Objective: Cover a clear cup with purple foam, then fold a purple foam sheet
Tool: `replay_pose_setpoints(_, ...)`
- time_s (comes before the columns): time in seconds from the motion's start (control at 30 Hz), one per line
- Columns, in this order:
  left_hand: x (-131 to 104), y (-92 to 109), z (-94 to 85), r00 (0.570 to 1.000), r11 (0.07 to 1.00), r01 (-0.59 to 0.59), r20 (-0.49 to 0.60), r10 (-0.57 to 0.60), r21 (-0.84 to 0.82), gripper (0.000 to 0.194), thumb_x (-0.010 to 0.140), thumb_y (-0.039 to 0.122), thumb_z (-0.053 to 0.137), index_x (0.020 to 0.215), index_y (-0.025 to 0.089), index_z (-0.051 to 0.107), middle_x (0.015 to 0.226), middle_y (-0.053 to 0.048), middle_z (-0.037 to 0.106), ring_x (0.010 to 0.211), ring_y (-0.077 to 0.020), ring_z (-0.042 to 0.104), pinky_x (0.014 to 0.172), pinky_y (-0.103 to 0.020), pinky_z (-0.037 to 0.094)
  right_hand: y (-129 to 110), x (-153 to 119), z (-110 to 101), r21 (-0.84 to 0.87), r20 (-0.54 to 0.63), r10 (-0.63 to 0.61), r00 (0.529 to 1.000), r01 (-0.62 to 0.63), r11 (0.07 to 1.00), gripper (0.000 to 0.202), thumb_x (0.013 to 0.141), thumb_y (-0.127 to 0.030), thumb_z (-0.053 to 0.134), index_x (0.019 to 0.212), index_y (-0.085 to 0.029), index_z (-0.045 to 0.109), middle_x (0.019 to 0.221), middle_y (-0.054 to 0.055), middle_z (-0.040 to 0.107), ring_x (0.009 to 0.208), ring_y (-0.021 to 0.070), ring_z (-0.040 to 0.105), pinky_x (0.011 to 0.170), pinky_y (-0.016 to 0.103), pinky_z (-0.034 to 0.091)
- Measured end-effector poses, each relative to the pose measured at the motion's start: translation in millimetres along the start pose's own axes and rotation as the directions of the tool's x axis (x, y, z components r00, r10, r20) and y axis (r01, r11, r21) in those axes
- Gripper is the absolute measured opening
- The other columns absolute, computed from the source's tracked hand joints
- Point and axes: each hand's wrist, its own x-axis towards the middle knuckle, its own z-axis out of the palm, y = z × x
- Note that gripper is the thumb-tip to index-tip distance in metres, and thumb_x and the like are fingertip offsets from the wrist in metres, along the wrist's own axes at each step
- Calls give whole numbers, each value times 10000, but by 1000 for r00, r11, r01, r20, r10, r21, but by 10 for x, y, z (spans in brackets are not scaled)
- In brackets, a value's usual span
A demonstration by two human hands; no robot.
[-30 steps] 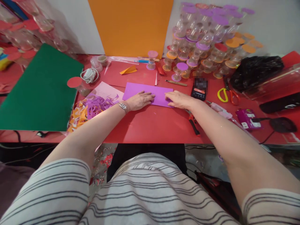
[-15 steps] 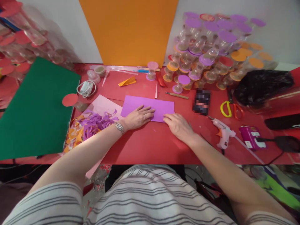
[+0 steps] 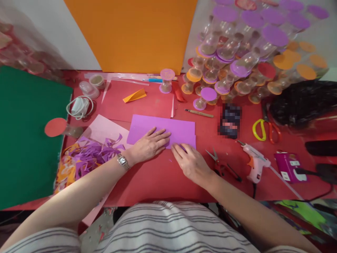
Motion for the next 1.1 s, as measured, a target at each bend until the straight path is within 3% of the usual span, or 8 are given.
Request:
replay_pose_setpoints(0.2, -6, -5, 24, 999, 1000, 15, 28, -15, -7, 329, 1031, 272, 427, 1293, 160, 592, 1452, -112, 555, 1423, -253, 431, 1204, -502, 305, 102, -238, 18, 35, -70, -48, 996, 50, 998, 485, 851, -12, 424, 1305, -19, 596, 1279, 165, 659, 1181, 257, 534, 1033, 381, 469)
replay_pose_setpoints(0.33, -1, 28, -2, 998, 999, 6, 62, -8, 39, 304, 1017, 268, 462, 1272, 190, 609, 1449, -100, 558, 1419, -253, 428, 1193, -503, 308, 148, -406, 15, 6, -92, 0, 996, 0, 1000, 445, 861, -2, 412, 1256, -20, 618, 1222, 170, 668, 1145, 246, 554, 1014, 367, 487)
replay_pose_setpoints(0.47, 35, 261, -111, 994, 980, 80, 60, -93, 182, 294, 1011, 209, 448, 1259, 187, 605, 1375, -111, 600, 1292, -268, 519, 1093, -493, 392, 174, -381, -35, -24, -102, -8, 995, 6, 1000, 379, 864, -6, 451, 1179, -36, 659, 1089, 153, 695, 1003, 229, 593, 908, 327, 528)
replay_pose_setpoints(0.6, 78, 591, -162, 955, 935, 230, 122, -270, 270, 308, 1011, 130, 370, 1207, 115, 607, 1150, -126, 655, 1001, -227, 603, 837, -377, 474, 177, -297, -92, -77, -59, -25, 998, 20, 997, 335, 854, -8, 494, 1114, -74, 694, 948, 120, 699, 831, 199, 596, 753, 283, 537)
replay_pose_setpoints(0.73, -5, 734, -142, 927, 919, 308, 140, -348, 247, 339, 1018, 126, 348, 1278, 96, 563, 1152, -121, 644, 1009, -219, 592, 863, -372, 474, 182, -311, -94, -137, -33, -35, 999, 31, 990, 324, 855, -24, 524, 1120, -101, 694, 952, 102, 703, 813, 192, 598, 697, 274, 531)
replay_pose_setpoints(0.9, -342, 633, -170, 918, 914, 355, 114, -381, 198, 430, 978, 98, 388, 1396, 103, 488, 1346, -136, 598, 1206, -249, 539, 1089, -439, 382, 202, -355, -94, -166, 0, -48, 999, 47, 985, 361, 859, -13, 503, 1164, -115, 668, 1017, 100, 699, 882, 191, 609, 725, 266, 540)
replay_pose_setpoints(1.1, -679, 400, -185, 920, 922, 369, 93, -380, 115, 536, 940, 42, 336, 1457, 132, 447, 1471, -132, 519, 1348, -273, 445, 1146, -492, 334, 244, -340, -142, -141, -4, -109, 994, 107, 984, 334, 896, -45, 465, 1175, -93, 641, 982, 101, 676, 875, 177, 609, 740, 252, 541)
